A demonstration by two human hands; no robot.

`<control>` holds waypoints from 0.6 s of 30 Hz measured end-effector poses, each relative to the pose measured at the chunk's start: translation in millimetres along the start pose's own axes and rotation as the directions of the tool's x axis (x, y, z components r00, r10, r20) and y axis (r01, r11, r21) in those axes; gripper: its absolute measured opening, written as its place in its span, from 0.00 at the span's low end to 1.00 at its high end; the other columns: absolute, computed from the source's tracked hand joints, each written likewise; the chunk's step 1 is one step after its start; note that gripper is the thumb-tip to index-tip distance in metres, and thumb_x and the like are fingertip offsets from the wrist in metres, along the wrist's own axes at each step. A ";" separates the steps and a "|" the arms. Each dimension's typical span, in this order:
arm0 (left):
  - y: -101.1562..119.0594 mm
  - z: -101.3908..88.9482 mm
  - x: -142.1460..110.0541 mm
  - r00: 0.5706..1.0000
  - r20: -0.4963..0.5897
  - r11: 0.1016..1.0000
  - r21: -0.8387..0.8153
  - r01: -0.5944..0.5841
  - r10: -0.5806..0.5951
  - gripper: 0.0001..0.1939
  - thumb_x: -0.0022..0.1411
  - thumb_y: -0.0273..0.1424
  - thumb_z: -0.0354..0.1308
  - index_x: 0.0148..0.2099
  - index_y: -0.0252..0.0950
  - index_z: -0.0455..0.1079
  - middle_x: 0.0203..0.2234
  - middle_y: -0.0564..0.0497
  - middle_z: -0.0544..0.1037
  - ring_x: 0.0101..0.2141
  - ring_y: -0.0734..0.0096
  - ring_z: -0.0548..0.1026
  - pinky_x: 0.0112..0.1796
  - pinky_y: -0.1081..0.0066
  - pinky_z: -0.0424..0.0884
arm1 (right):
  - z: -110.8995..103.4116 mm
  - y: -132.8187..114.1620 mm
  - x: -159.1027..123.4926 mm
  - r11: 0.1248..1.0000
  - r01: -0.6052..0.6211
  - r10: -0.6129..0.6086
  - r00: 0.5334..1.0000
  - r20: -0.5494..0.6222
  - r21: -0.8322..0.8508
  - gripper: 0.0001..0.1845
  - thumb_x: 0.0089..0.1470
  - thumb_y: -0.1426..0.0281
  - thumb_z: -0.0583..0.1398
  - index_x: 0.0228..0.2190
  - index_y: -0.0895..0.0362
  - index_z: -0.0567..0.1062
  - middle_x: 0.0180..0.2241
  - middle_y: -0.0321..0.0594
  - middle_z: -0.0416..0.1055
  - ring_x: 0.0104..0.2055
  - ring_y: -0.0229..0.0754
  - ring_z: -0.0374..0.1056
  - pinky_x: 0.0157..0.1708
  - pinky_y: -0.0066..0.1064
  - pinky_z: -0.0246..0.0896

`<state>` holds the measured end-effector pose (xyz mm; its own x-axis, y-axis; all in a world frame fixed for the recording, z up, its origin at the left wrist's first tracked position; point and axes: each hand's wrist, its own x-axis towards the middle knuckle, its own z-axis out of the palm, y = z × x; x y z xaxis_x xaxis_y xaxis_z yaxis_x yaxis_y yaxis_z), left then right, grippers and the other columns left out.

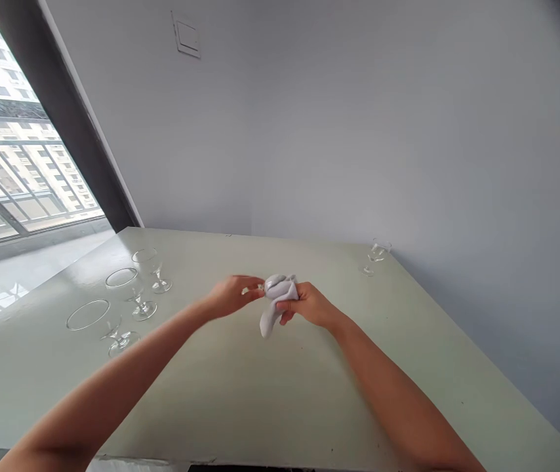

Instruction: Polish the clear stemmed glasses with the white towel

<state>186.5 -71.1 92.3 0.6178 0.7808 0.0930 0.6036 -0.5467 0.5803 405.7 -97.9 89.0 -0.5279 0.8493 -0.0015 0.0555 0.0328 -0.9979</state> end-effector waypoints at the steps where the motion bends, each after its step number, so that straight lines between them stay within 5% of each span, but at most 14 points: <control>1: 1.5 5.1 -0.2 0.982 -0.178 0.987 0.156 -0.028 0.056 0.16 0.60 0.40 0.47 0.45 0.40 0.68 0.36 0.46 0.74 0.39 0.63 0.70 0.42 0.62 0.63 | 0.8 3.3 3.5 0.994 -0.019 0.027 0.997 -0.070 0.112 0.15 0.43 0.62 0.64 0.31 0.60 0.76 0.25 0.38 0.73 0.23 0.39 0.70 0.28 0.34 0.69; 3: 3.2 12.0 -0.8 0.904 -0.367 0.915 0.398 -0.063 0.221 0.16 0.60 0.36 0.48 0.49 0.40 0.66 0.37 0.45 0.74 0.42 0.61 0.68 0.48 0.56 0.57 | 4.4 8.5 9.2 0.940 -0.031 0.089 0.984 -0.155 0.340 0.16 0.43 0.60 0.64 0.31 0.59 0.75 0.23 0.36 0.72 0.20 0.36 0.68 0.24 0.31 0.68; 6: 2.6 10.6 -2.0 0.881 -0.357 0.866 0.489 -0.106 0.310 0.14 0.61 0.35 0.48 0.47 0.41 0.68 0.31 0.48 0.75 0.36 0.65 0.69 0.46 0.59 0.58 | 11.8 8.0 9.0 0.891 -0.024 0.096 0.986 -0.138 0.453 0.17 0.45 0.59 0.63 0.32 0.59 0.74 0.22 0.35 0.71 0.17 0.33 0.66 0.21 0.28 0.66; 9: 3.8 -0.6 -4.7 0.951 -0.276 0.950 0.310 -0.047 0.137 0.14 0.59 0.40 0.49 0.44 0.41 0.69 0.25 0.50 0.74 0.30 0.68 0.69 0.37 0.66 0.63 | 14.4 -3.5 -1.3 0.975 0.000 0.005 1.000 -0.021 0.224 0.16 0.45 0.60 0.63 0.32 0.59 0.75 0.25 0.37 0.71 0.20 0.36 0.69 0.25 0.31 0.68; 11: 6.1 -9.2 -6.7 0.995 -0.095 0.998 0.049 0.035 -0.030 0.17 0.58 0.43 0.49 0.43 0.40 0.69 0.23 0.52 0.72 0.27 0.70 0.68 0.31 0.70 0.63 | 12.7 -12.9 -9.0 0.998 0.016 -0.019 0.998 0.060 0.054 0.14 0.43 0.62 0.64 0.31 0.59 0.75 0.28 0.38 0.71 0.24 0.38 0.70 0.28 0.33 0.69; 15: 9.7 -15.5 -7.4 0.933 0.361 0.940 -0.317 0.125 -0.002 0.20 0.60 0.46 0.44 0.38 0.35 0.68 0.21 0.52 0.70 0.24 0.74 0.68 0.24 0.74 0.63 | 5.2 -21.0 -14.3 0.998 0.016 -0.005 0.988 0.157 -0.065 0.14 0.43 0.61 0.64 0.30 0.59 0.76 0.29 0.37 0.70 0.26 0.39 0.70 0.27 0.34 0.69; 16: 10.7 -13.3 -6.9 0.932 0.362 0.943 -0.316 0.103 0.020 0.20 0.61 0.46 0.43 0.38 0.35 0.67 0.22 0.52 0.71 0.24 0.73 0.69 0.25 0.74 0.64 | 2.9 -20.3 -13.0 0.997 0.012 -0.001 0.988 0.152 -0.070 0.15 0.43 0.61 0.64 0.30 0.59 0.76 0.29 0.38 0.70 0.25 0.39 0.69 0.27 0.34 0.69; 18: 13.6 -5.2 -5.5 0.986 0.166 0.985 -0.174 0.005 0.024 0.18 0.62 0.43 0.42 0.41 0.36 0.67 0.27 0.50 0.74 0.29 0.71 0.71 0.29 0.71 0.66 | -1.5 -16.9 -8.6 0.999 0.010 -0.007 0.997 0.081 -0.034 0.15 0.43 0.60 0.63 0.30 0.60 0.76 0.29 0.39 0.71 0.24 0.38 0.69 0.27 0.34 0.68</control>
<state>188.7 -81.3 103.9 0.7076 0.7060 -0.0289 0.5096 -0.4816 0.7130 410.6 -105.0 106.0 -0.5952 0.8036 0.0004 0.0791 0.0591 -0.9951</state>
